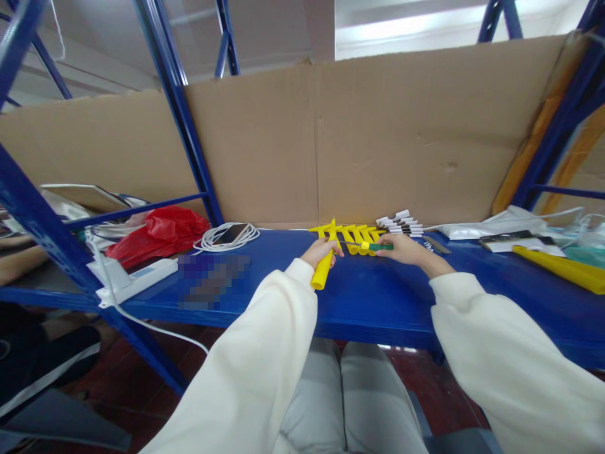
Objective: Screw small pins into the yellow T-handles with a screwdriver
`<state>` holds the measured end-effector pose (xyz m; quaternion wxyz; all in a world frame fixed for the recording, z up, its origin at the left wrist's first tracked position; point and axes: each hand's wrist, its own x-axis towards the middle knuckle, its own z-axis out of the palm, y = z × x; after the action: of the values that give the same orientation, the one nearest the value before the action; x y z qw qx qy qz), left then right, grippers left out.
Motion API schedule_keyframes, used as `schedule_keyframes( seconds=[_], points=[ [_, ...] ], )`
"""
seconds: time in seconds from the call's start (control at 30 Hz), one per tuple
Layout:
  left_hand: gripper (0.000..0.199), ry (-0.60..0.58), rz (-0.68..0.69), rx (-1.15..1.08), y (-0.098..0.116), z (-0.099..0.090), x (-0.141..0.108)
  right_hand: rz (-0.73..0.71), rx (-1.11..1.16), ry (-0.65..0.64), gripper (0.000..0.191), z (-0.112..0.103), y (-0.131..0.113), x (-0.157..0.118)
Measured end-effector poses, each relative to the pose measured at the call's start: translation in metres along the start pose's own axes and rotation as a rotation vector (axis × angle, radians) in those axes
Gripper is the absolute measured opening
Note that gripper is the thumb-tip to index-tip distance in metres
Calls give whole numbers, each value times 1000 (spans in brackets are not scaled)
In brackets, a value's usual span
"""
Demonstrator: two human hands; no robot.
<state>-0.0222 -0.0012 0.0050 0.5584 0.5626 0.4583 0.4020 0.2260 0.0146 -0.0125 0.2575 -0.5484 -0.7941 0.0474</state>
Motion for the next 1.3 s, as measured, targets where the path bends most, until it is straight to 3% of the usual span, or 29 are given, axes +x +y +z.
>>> schedule_keyframes(
  seconds=[0.23,0.53,0.93,1.3],
  points=[
    [23,-55,-44,65,4,-1,-2,-23,-2,35,11,0,1,0],
    [11,-43,-40,17,2,-1,0,-2,12,68,13,0,1,-1],
    [10,-26,-40,-109,2,0,2,-13,54,69,11,-1,3,-1],
    [15,-12,-37,-69,2,0,3,-17,31,89,12,-2,0,-2]
  ],
)
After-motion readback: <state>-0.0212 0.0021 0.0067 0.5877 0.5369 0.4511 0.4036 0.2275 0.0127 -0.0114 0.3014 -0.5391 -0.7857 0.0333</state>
